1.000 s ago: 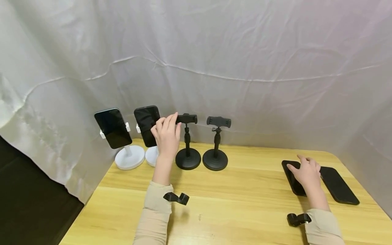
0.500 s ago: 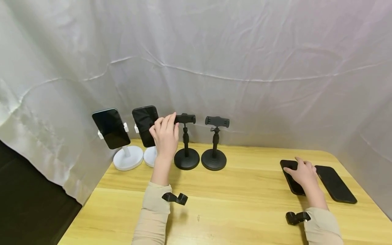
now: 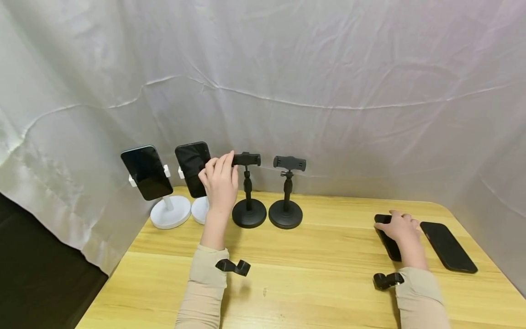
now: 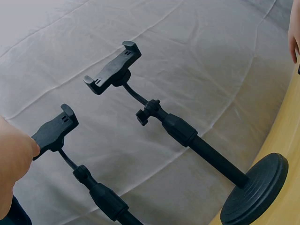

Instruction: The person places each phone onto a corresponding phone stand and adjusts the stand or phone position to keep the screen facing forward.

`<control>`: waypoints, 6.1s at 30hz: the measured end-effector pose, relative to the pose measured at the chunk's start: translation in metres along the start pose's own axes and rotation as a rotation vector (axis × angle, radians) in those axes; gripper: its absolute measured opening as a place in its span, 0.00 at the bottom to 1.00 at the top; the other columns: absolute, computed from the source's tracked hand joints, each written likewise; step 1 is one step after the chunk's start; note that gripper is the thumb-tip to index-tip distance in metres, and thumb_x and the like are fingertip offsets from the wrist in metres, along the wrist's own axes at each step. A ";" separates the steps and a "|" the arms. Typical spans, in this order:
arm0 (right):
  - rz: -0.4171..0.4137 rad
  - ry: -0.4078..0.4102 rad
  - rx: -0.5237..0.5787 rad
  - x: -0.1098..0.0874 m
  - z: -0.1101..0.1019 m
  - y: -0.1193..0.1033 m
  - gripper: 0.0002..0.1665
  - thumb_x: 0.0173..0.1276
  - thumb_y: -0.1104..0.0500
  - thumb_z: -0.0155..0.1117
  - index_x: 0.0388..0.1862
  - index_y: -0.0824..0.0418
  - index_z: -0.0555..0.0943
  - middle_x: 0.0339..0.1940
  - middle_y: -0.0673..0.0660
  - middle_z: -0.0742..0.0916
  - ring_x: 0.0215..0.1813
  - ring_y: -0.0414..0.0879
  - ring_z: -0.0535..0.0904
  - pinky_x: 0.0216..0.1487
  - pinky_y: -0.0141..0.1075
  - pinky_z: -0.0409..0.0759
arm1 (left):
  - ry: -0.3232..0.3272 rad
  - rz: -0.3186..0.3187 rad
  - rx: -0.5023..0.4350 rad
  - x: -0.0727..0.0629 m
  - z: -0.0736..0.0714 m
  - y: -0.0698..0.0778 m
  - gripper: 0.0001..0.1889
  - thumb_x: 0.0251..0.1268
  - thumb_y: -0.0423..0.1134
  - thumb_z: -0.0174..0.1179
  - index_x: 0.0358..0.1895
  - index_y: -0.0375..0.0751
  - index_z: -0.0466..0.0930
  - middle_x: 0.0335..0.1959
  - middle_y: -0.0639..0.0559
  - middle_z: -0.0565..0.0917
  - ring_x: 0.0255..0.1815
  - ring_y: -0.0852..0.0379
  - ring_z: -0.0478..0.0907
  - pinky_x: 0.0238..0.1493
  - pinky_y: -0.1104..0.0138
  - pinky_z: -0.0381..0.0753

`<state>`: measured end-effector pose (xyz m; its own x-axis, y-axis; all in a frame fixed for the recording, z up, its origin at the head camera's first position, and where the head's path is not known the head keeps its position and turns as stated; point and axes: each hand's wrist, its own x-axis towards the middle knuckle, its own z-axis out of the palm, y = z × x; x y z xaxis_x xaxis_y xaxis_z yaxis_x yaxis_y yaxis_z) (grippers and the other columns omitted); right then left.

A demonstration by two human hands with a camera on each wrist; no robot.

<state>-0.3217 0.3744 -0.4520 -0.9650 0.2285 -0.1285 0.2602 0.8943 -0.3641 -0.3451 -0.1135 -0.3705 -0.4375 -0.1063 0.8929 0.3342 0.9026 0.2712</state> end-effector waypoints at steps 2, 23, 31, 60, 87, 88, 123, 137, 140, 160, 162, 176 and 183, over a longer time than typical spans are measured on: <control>0.007 0.002 0.000 0.002 0.003 -0.002 0.54 0.66 0.38 0.59 0.75 0.71 0.50 0.67 0.88 0.51 0.64 0.86 0.46 0.54 0.73 0.59 | 0.000 0.000 -0.001 0.001 0.000 0.000 0.18 0.73 0.42 0.54 0.62 0.44 0.78 0.56 0.47 0.82 0.56 0.45 0.69 0.51 0.50 0.59; 0.024 0.014 0.026 0.001 0.011 0.002 0.53 0.67 0.37 0.58 0.75 0.69 0.51 0.68 0.87 0.50 0.65 0.86 0.44 0.56 0.76 0.49 | -0.003 -0.008 -0.022 0.000 0.000 0.001 0.18 0.72 0.40 0.55 0.62 0.44 0.78 0.56 0.47 0.82 0.56 0.45 0.68 0.51 0.50 0.58; 0.017 -0.005 -0.006 0.002 0.009 0.002 0.54 0.67 0.35 0.56 0.76 0.68 0.50 0.67 0.88 0.50 0.65 0.86 0.44 0.55 0.74 0.52 | -0.002 -0.008 -0.031 0.001 0.000 0.001 0.17 0.73 0.40 0.54 0.61 0.43 0.78 0.56 0.46 0.82 0.56 0.44 0.68 0.51 0.49 0.58; 0.047 -0.013 -0.012 0.003 0.005 -0.002 0.51 0.67 0.39 0.56 0.77 0.65 0.52 0.67 0.88 0.52 0.66 0.87 0.44 0.57 0.77 0.51 | -0.006 0.001 -0.015 0.000 0.001 -0.001 0.18 0.72 0.40 0.54 0.62 0.44 0.78 0.56 0.46 0.82 0.56 0.44 0.68 0.51 0.49 0.59; 0.082 0.157 0.041 -0.001 -0.004 -0.007 0.50 0.63 0.37 0.60 0.74 0.63 0.57 0.66 0.86 0.56 0.64 0.84 0.50 0.50 0.76 0.59 | -0.011 -0.003 -0.022 0.000 -0.003 0.001 0.18 0.71 0.38 0.56 0.61 0.43 0.78 0.56 0.46 0.82 0.56 0.44 0.69 0.52 0.49 0.59; 0.087 0.161 0.042 -0.001 -0.004 -0.007 0.50 0.63 0.37 0.60 0.74 0.63 0.57 0.66 0.86 0.56 0.64 0.84 0.50 0.51 0.77 0.59 | -0.012 -0.004 -0.025 0.000 -0.003 0.001 0.18 0.71 0.38 0.55 0.61 0.43 0.78 0.56 0.46 0.82 0.56 0.44 0.69 0.52 0.49 0.59; 0.022 0.293 0.096 -0.017 -0.029 -0.036 0.50 0.64 0.35 0.60 0.77 0.58 0.56 0.67 0.83 0.57 0.64 0.80 0.53 0.46 0.69 0.61 | -0.036 0.001 -0.034 0.001 -0.005 0.000 0.18 0.74 0.38 0.52 0.63 0.45 0.77 0.57 0.47 0.81 0.57 0.45 0.68 0.52 0.49 0.59; -0.034 0.363 0.107 -0.026 -0.036 -0.049 0.47 0.64 0.37 0.60 0.75 0.58 0.59 0.66 0.82 0.58 0.63 0.78 0.54 0.41 0.66 0.65 | -0.010 0.024 -0.019 0.001 -0.006 0.001 0.16 0.74 0.38 0.52 0.61 0.43 0.78 0.55 0.46 0.82 0.56 0.44 0.68 0.53 0.49 0.60; -0.044 0.373 0.106 -0.028 -0.038 -0.051 0.47 0.65 0.38 0.60 0.75 0.59 0.59 0.67 0.82 0.58 0.63 0.78 0.54 0.41 0.66 0.66 | -0.012 0.028 -0.015 0.002 -0.007 0.001 0.16 0.74 0.38 0.52 0.60 0.43 0.78 0.55 0.45 0.82 0.56 0.44 0.68 0.53 0.49 0.60; -0.105 0.420 0.144 -0.041 -0.045 -0.071 0.46 0.65 0.39 0.61 0.75 0.60 0.60 0.67 0.80 0.60 0.64 0.77 0.54 0.50 0.66 0.63 | -0.104 0.007 -0.052 0.004 -0.022 0.000 0.17 0.73 0.38 0.54 0.61 0.43 0.78 0.56 0.45 0.81 0.55 0.43 0.68 0.55 0.47 0.60; -0.110 0.429 0.160 -0.042 -0.045 -0.072 0.46 0.65 0.39 0.60 0.75 0.59 0.60 0.67 0.79 0.60 0.64 0.76 0.54 0.50 0.66 0.63 | -0.108 0.013 -0.059 0.004 -0.022 0.000 0.17 0.73 0.37 0.54 0.61 0.42 0.78 0.56 0.45 0.81 0.55 0.43 0.68 0.55 0.47 0.60; -0.161 0.471 0.186 -0.048 -0.048 -0.082 0.44 0.65 0.43 0.61 0.75 0.59 0.60 0.68 0.78 0.60 0.66 0.76 0.53 0.54 0.66 0.61 | -0.129 0.033 -0.037 0.004 -0.019 0.001 0.17 0.75 0.39 0.50 0.62 0.42 0.76 0.56 0.44 0.80 0.55 0.43 0.66 0.56 0.47 0.59; -0.211 0.493 0.200 -0.053 -0.047 -0.093 0.43 0.65 0.44 0.62 0.74 0.58 0.62 0.69 0.77 0.60 0.66 0.74 0.54 0.54 0.66 0.61 | -0.132 0.030 -0.029 0.005 -0.021 0.001 0.16 0.74 0.38 0.52 0.61 0.42 0.77 0.56 0.44 0.81 0.55 0.43 0.66 0.55 0.47 0.58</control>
<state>-0.2964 0.2971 -0.3682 -0.8847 0.2485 0.3944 0.0150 0.8607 -0.5089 -0.3295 -0.1218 -0.3584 -0.5324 -0.0216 0.8462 0.3719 0.8920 0.2568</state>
